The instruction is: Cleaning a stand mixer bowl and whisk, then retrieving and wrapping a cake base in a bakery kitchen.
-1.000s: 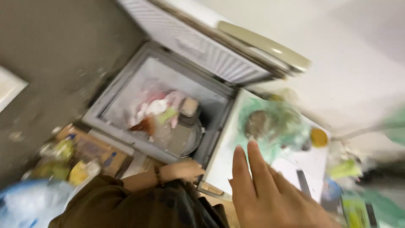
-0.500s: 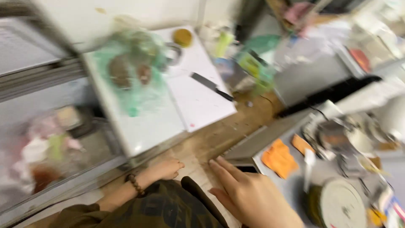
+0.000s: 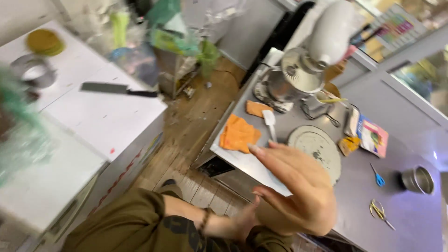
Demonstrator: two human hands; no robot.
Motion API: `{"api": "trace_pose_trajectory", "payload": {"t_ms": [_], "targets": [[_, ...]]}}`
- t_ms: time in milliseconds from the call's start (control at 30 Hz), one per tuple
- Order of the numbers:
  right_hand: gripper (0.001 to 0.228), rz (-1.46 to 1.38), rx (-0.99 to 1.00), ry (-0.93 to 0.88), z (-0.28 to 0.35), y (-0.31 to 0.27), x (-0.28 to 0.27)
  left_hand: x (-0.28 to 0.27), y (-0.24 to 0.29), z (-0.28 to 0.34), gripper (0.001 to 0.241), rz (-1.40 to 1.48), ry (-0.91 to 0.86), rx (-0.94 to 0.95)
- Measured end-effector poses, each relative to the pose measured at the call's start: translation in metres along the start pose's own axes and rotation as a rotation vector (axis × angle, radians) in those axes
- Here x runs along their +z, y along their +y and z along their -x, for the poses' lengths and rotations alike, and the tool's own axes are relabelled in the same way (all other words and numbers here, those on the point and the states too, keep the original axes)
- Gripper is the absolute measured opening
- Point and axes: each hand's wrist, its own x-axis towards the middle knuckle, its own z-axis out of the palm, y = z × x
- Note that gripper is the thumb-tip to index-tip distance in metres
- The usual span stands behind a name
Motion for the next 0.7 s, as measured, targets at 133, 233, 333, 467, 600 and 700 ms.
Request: {"api": "trace_pose_trajectory", "payload": {"t_ms": [133, 233, 333, 467, 600, 700], "targets": [[0.059, 0.113, -0.003, 0.048, -0.021, 0.014, -0.045, 0.113, 0.012, -0.110, 0.072, -0.078, -0.089, -0.030], [0.060, 0.188, 0.118, 0.016, -0.005, 0.035, -0.064, 0.162, 0.040, -0.132, 0.070, -0.095, -0.154, -0.050], [0.063, 0.212, 0.250, 0.037, 0.017, 0.066, -0.077, 0.212, 0.085, -0.184, 0.068, -0.122, -0.210, -0.055], [0.056, 0.252, 0.417, 0.197, 0.075, 0.125, -0.083, 0.214, 0.131, -0.248, 0.065, -0.145, -0.286, -0.037], [0.043, 0.080, 0.514, 0.273, 0.150, 0.189, -0.113, 0.108, 0.093, -0.307, 0.063, -0.162, -0.375, 0.033], [0.041, 0.165, 0.414, 0.400, 0.180, 0.228, -0.165, 0.017, 0.052, -0.345, 0.070, -0.830, -0.413, 0.134]]}}
